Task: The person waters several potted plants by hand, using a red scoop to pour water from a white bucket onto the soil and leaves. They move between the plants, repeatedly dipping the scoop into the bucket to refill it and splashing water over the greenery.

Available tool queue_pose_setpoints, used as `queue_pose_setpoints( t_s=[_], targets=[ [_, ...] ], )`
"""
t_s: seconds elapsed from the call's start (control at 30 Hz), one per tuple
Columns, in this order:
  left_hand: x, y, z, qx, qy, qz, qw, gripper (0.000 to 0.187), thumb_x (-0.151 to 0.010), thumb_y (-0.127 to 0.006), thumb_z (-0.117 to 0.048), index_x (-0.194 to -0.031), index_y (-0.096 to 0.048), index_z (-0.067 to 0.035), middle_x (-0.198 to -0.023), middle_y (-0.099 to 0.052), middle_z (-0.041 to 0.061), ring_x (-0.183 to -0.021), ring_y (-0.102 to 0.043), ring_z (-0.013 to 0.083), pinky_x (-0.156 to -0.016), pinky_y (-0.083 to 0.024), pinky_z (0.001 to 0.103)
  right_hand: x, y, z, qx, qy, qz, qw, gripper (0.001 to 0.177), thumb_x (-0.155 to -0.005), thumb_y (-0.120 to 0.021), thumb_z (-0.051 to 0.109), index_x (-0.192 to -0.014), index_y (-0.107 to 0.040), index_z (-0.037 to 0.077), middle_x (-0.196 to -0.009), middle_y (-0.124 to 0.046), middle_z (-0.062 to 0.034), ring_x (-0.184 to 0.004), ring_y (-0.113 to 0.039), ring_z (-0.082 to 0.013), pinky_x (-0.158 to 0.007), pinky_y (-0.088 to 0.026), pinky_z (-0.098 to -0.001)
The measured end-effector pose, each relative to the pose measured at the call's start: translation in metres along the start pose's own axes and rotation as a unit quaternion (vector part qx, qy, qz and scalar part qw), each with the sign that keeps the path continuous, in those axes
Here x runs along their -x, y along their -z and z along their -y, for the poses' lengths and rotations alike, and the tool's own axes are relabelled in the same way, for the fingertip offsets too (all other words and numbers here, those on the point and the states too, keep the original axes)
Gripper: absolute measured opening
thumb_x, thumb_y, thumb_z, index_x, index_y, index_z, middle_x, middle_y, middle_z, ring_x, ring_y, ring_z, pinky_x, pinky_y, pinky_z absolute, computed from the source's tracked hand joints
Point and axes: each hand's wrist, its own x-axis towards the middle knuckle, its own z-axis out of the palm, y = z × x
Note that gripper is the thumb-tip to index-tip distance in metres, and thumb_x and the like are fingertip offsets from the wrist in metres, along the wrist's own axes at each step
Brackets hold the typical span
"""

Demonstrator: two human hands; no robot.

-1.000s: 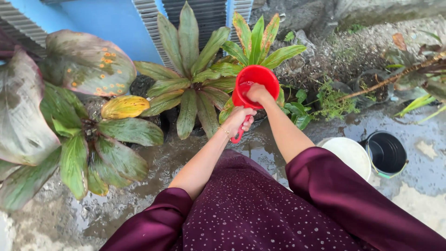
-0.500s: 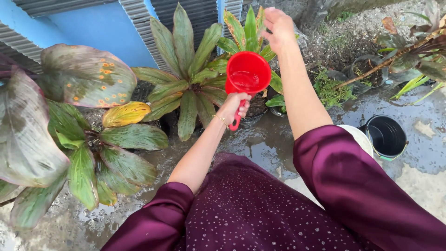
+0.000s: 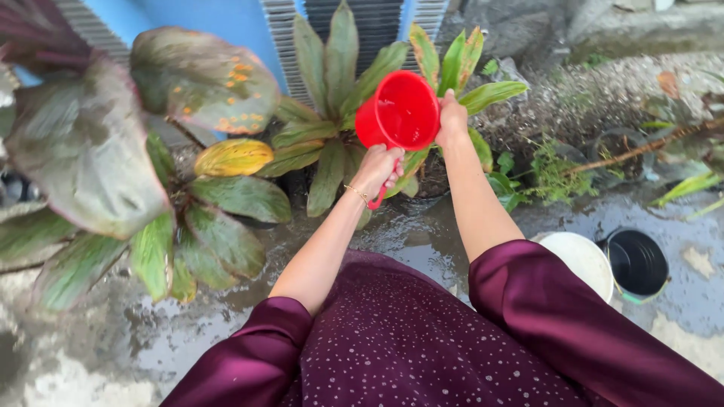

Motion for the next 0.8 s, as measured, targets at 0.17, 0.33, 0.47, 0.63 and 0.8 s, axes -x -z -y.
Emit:
queue_pose_setpoints(
  t_s=[0.17,0.33,0.47,0.63,0.8],
  targets=[
    [0.025,0.016,-0.035,-0.145,-0.063,-0.093,0.983,0.024,-0.095,-0.062,-0.023,-0.092,-0.057,0.000,-0.063,-0.060,0.007,-0.046,-0.051,0.0129,-0.037,-0.038,0.029,0.033,-0.048,-0.013,-0.019,-0.054,-0.007,0.998,0.032,-0.107,-0.044,0.026,-0.111,-0.065,0.002,-0.090,-0.071,-0.0088,-0.078,-0.069,-0.0230,-0.074,-0.061,-0.0435],
    [0.037,0.032,-0.085,-0.264,-0.126,-0.168,0.941,0.027,-0.093,-0.062,-0.024,-0.099,-0.065,0.002,-0.067,-0.069,0.013,-0.048,-0.061,0.0192,-0.042,-0.048,0.036,0.020,-0.088,-0.029,-0.008,-0.091,0.049,0.995,0.033,-0.103,-0.040,0.016,-0.115,-0.068,0.002,-0.099,-0.072,-0.0124,-0.086,-0.071,-0.0230,-0.079,-0.063,-0.0412],
    [-0.002,0.062,-0.099,-0.401,-0.247,-0.237,0.850,0.032,-0.091,-0.067,-0.022,-0.094,-0.067,0.010,-0.086,-0.072,0.030,-0.083,-0.073,0.0393,-0.078,-0.058,0.045,0.008,-0.130,-0.029,0.023,-0.096,0.132,0.986,0.029,-0.104,-0.044,0.013,-0.114,-0.067,-0.002,-0.105,-0.072,-0.0144,-0.092,-0.072,-0.0239,-0.081,-0.065,-0.0389],
    [-0.006,0.072,-0.134,-0.437,-0.251,-0.277,0.818,0.033,-0.088,-0.068,-0.022,-0.097,-0.068,0.010,-0.098,-0.067,0.036,-0.103,-0.066,0.0474,-0.091,-0.054,0.049,0.004,-0.175,-0.025,0.059,-0.107,0.135,0.983,0.017,-0.100,-0.056,0.006,-0.105,-0.068,-0.003,-0.098,-0.073,-0.0141,-0.084,-0.071,-0.0235,-0.077,-0.065,-0.0365],
    [-0.013,0.080,-0.147,-0.430,-0.253,-0.296,0.814,0.030,-0.087,-0.069,-0.019,-0.095,-0.069,0.010,-0.096,-0.068,0.036,-0.102,-0.067,0.0467,-0.089,-0.056,0.048,-0.024,-0.186,-0.040,0.113,-0.110,0.145,0.977,0.014,-0.098,-0.057,0.002,-0.101,-0.068,-0.007,-0.095,-0.074,-0.0175,-0.080,-0.073,-0.0246,-0.072,-0.065,-0.0346]
  ],
)
